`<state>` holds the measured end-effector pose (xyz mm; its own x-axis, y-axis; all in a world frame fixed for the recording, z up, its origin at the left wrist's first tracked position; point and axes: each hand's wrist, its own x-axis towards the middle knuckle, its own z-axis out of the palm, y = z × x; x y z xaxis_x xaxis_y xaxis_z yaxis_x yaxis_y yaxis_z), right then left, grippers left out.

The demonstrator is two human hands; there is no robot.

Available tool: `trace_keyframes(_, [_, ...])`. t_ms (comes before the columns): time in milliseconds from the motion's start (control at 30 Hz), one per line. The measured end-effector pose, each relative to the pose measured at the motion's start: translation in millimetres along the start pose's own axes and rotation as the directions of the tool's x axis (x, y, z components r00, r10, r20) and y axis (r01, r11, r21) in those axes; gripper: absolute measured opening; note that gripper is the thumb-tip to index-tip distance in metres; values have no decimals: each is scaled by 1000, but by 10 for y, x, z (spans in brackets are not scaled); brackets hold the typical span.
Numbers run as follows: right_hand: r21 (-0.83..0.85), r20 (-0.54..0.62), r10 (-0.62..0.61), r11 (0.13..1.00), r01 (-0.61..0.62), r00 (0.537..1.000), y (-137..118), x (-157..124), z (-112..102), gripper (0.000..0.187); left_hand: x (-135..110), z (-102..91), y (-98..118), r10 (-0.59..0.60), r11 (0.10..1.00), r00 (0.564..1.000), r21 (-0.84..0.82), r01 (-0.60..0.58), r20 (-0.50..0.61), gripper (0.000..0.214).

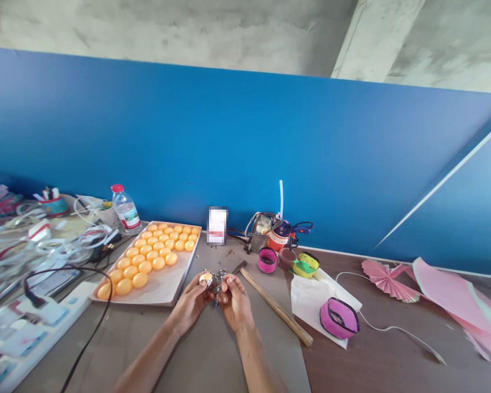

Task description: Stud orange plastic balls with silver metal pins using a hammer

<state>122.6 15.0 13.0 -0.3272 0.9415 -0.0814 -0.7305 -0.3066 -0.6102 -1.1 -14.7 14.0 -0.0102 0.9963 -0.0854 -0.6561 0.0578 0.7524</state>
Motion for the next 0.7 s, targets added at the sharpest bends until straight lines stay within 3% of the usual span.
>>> trace_keyframes(267, [-41,-43,8,999,-9,999,-35,13,-39,19,-2,1,-20,1,1000,1000,26,0,-9,29])
trace_keyframes(500, [-40,16,36,999,-35,999,-47,-1,19,24,-11,21,-17,-14,999,1000,31,14,11,28])
trace_keyframes(700, [-64,35,4,998,-2,999,-40,4,24,13,5,-27,-44,-1,997,1000,72,2,-15,37])
